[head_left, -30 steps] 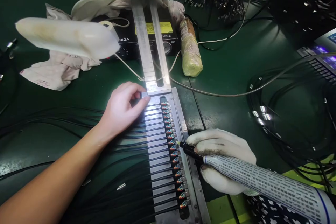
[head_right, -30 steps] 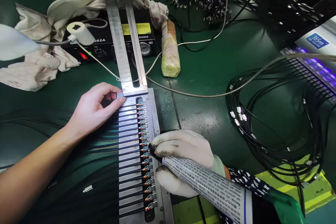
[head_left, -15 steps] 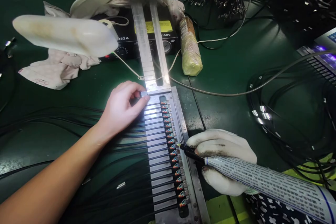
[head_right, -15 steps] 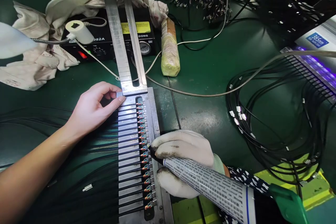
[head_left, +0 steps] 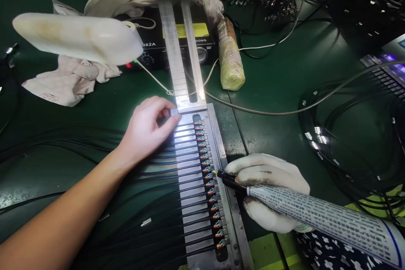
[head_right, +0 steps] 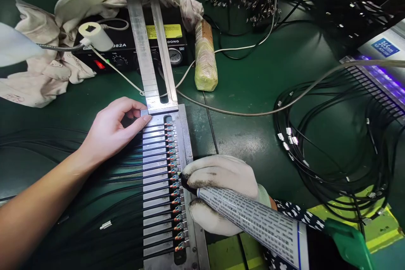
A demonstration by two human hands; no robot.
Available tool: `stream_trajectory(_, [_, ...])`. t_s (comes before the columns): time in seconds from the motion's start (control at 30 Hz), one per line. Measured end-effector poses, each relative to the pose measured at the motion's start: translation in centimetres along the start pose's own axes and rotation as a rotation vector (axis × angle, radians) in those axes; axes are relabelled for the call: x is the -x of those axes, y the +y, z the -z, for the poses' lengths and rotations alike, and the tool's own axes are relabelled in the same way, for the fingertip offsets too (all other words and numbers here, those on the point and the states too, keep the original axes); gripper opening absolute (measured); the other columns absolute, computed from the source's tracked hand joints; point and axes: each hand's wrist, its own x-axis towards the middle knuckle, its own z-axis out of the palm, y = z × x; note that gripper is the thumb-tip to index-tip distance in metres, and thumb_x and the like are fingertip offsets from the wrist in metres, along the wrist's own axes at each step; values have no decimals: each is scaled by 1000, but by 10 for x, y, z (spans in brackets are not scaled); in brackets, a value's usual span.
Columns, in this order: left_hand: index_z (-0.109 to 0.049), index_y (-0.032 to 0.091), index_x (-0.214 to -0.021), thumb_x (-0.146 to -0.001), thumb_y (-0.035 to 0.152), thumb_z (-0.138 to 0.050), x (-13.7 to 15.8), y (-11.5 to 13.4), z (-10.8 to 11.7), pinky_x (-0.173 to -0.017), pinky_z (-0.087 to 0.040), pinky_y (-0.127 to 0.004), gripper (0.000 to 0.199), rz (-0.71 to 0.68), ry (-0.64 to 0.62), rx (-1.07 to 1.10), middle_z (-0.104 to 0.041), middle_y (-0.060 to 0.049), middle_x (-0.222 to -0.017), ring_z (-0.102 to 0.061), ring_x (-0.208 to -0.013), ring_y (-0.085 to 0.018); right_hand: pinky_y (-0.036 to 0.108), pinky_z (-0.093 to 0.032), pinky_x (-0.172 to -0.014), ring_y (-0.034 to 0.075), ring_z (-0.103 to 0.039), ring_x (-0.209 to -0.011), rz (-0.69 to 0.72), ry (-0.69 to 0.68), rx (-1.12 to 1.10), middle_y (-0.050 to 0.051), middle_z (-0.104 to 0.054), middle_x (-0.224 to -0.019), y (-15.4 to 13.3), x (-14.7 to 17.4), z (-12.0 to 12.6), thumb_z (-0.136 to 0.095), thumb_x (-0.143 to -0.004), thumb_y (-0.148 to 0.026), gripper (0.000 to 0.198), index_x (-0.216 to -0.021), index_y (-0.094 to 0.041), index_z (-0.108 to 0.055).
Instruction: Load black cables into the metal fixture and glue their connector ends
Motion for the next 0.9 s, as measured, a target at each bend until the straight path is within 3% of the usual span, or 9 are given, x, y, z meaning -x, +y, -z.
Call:
stream_trajectory(0.6, [-64,14,-92,-87,39,-57,0,0,0,-74,-39,-29,27,1,1,-6,-56,-3,-81,-52,-79,-15,27,-62,-77,18,-73,-89,-8,-24,-19,10,-73,-98,2,-1,3,-65,-76,-17,18,-94,-12,-67])
stream_trajectory(0.9, [-64,14,-91,-87,39,-57,0,1,0,-75,-40,-29,27,7,4,-1,-56,-3,-82,-52,-79,-15,24,-62,-73,14,-73,-81,-16,-33,52,5,-74,-92,-11,0,6,-57,-75,-14,15,-88,-16,-65])
